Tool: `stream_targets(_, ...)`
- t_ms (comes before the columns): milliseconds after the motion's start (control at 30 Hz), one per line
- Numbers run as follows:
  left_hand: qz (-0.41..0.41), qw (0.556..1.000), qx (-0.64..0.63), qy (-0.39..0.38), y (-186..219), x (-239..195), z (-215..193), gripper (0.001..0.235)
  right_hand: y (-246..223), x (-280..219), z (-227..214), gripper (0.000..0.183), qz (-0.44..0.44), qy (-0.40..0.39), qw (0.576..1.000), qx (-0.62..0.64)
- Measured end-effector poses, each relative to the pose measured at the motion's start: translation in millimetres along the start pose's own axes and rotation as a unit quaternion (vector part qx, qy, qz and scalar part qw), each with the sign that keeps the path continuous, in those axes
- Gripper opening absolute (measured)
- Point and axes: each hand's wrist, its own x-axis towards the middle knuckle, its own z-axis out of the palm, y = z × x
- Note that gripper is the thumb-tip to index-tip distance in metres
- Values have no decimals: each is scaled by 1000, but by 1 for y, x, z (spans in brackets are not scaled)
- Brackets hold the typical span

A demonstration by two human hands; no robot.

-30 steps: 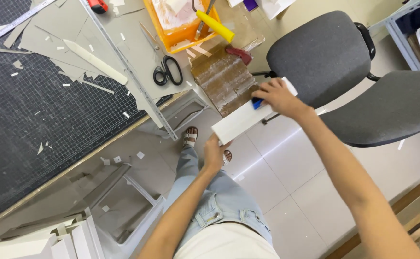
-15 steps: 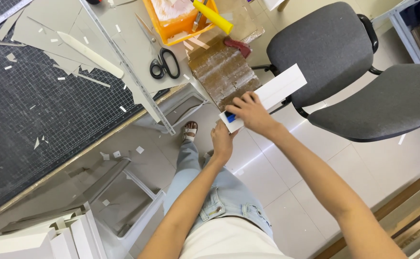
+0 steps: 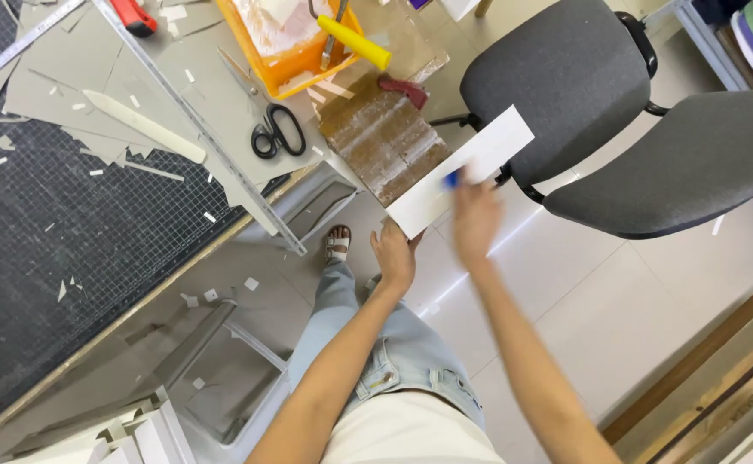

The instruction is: The person uses a blue plastic scraper to smooth and press down white cardboard strips on a workbench covered with a cutting mat.

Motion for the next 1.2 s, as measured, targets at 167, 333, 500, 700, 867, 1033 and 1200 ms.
stream_targets(167, -17, 999, 44, -4, -19, -1, 23, 42, -36, -35, -21, 42, -136, -58, 980, 134)
stream_targets(333, 5, 1000, 18, -2, -16, -8, 12, 42, 35, 15, 32, 39, -43, 77, 996, -2)
stream_targets(500, 31, 998, 51, -20, -4, -5, 2, 48, -33, -51, -12, 52, -153, -43, 972, 173)
stream_targets(700, 17, 1000, -19, -1, 13, -8, -15, 45, 82, 69, 43, 38, -93, 82, 991, 42)
stream_targets(867, -5, 992, -123, -26, 47, -13, -49, 40, 92, 82, 28, 49, 56, 189, 980, -12)
stream_targets(1033, -2, 997, -81, -19, 24, -9, -26, 40, 8, -18, 13, 37, -93, 37, 982, 158)
stream_targets(1200, 3, 998, -65, 3, 20, -11, -21, 35, 105, 56, 79, 43, -40, 129, 991, 0)
